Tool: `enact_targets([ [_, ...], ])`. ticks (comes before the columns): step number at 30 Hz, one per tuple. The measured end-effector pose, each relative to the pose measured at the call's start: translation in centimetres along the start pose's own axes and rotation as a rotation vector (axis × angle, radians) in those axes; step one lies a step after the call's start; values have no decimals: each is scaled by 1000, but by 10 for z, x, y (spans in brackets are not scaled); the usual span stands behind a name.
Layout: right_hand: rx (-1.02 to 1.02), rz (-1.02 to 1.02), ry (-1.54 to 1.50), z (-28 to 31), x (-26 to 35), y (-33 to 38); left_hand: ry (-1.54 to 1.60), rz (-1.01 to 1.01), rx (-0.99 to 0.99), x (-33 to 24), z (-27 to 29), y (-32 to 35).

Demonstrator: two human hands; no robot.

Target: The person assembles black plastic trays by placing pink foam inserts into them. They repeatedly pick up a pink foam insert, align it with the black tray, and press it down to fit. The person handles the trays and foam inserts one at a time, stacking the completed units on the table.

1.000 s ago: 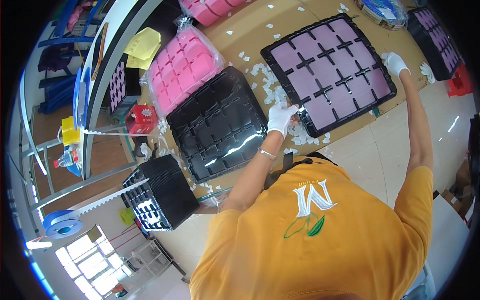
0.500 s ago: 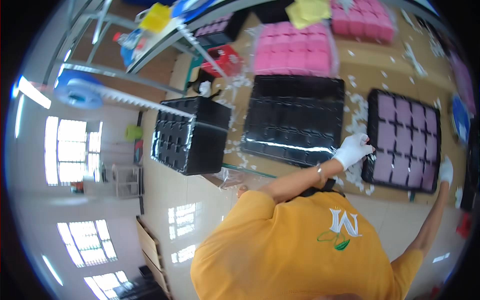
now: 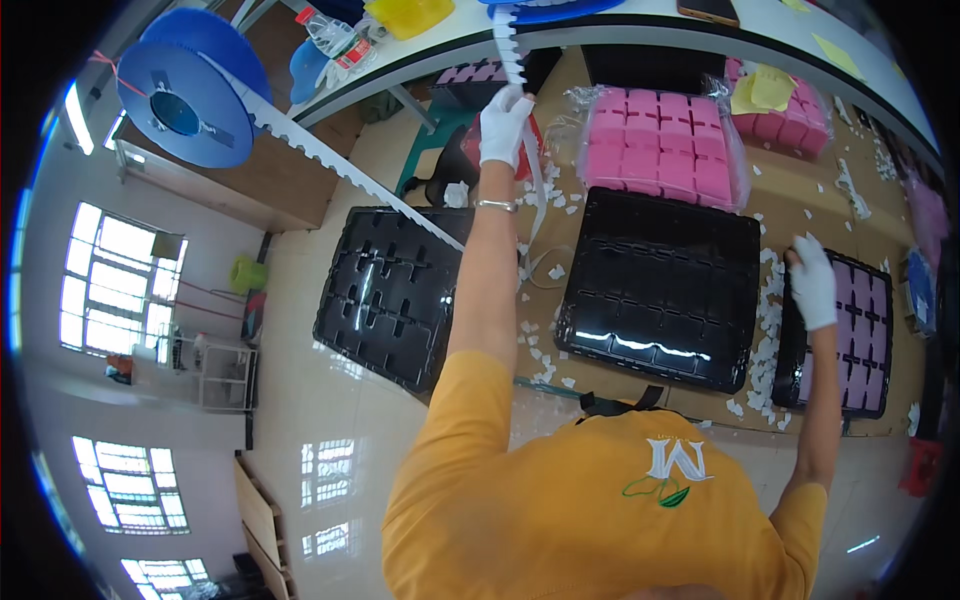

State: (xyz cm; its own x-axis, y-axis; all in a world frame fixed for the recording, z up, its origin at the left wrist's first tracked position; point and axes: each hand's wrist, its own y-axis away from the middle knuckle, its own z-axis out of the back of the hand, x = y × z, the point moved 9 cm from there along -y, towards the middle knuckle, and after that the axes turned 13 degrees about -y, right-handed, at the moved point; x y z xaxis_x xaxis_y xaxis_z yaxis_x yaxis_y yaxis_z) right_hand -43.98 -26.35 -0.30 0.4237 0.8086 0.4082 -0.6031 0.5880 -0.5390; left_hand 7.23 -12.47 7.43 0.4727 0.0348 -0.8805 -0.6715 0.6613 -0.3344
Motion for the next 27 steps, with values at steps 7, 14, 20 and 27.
enact_targets([
  [7,-373,403,-133,-11,234,-122,148,67,5,-4,29,65],
  [14,-399,780,85,-2,363,-257,299,163,6,44,53,119],
  [20,-315,719,607,18,320,-301,501,271,143,26,25,148],
  [27,-521,512,109,35,297,-295,445,418,210,29,23,189],
])
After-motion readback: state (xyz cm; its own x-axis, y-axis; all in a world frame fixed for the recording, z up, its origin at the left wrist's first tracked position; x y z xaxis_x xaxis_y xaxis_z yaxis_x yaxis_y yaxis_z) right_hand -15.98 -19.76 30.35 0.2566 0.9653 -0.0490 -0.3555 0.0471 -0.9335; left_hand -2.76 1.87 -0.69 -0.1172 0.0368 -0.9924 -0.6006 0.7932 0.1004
